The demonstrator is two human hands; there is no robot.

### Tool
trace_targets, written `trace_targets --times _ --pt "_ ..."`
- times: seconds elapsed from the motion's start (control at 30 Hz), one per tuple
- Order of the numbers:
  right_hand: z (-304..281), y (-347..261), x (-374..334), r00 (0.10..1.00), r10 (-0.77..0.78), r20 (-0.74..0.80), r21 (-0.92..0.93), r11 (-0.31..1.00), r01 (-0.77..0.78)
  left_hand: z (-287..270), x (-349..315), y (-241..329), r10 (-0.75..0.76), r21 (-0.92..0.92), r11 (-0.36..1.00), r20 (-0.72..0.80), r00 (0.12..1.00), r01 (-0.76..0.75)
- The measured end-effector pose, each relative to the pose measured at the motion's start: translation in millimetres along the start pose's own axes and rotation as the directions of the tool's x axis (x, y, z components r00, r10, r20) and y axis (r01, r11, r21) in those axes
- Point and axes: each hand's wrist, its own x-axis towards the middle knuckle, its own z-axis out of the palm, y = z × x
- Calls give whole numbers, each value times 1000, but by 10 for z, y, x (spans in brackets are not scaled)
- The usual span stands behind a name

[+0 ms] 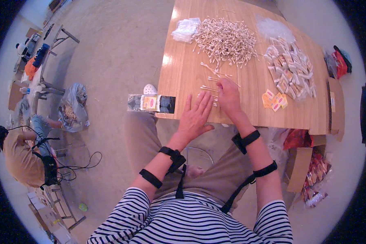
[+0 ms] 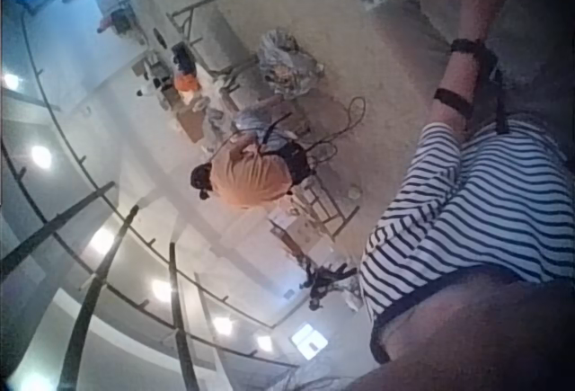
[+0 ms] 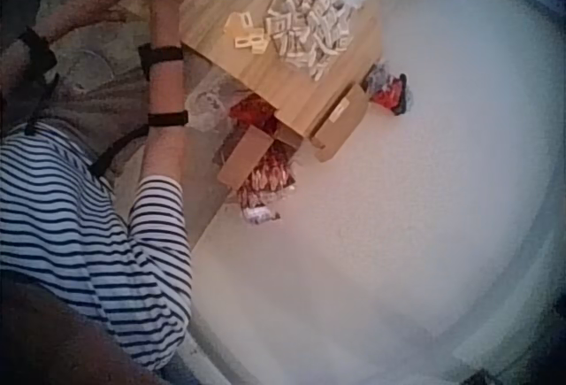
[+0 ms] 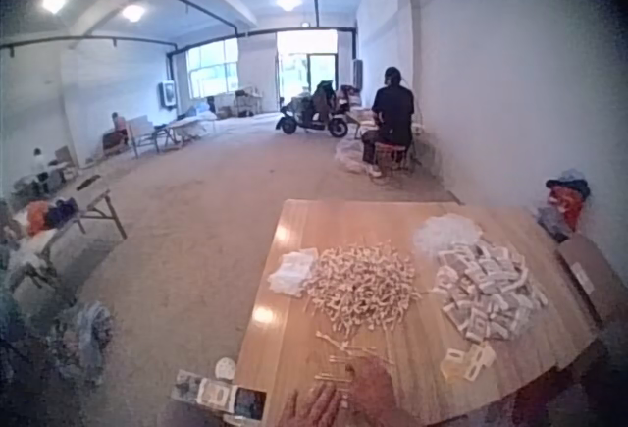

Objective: Arranging and packaging small stick-like hygiene or medicinal products into boxes.

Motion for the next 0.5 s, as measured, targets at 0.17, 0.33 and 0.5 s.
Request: trace_targets --times 0.17,0.33,0.5 --pt "-95 -14 -2 997 62 -43 -3 998 -62 -11 -14 -1 -5 -6 1000 3 1000 5" --pt "-88 52 -63 997 4 -77 -56 998 -9 -6 7 17 -2 -11 1000 3 1000 2" --pt "-49 -169 -57 995 -96 -22 -28 995 96 7 -9 -9 -1 -5 1000 11 1000 1"
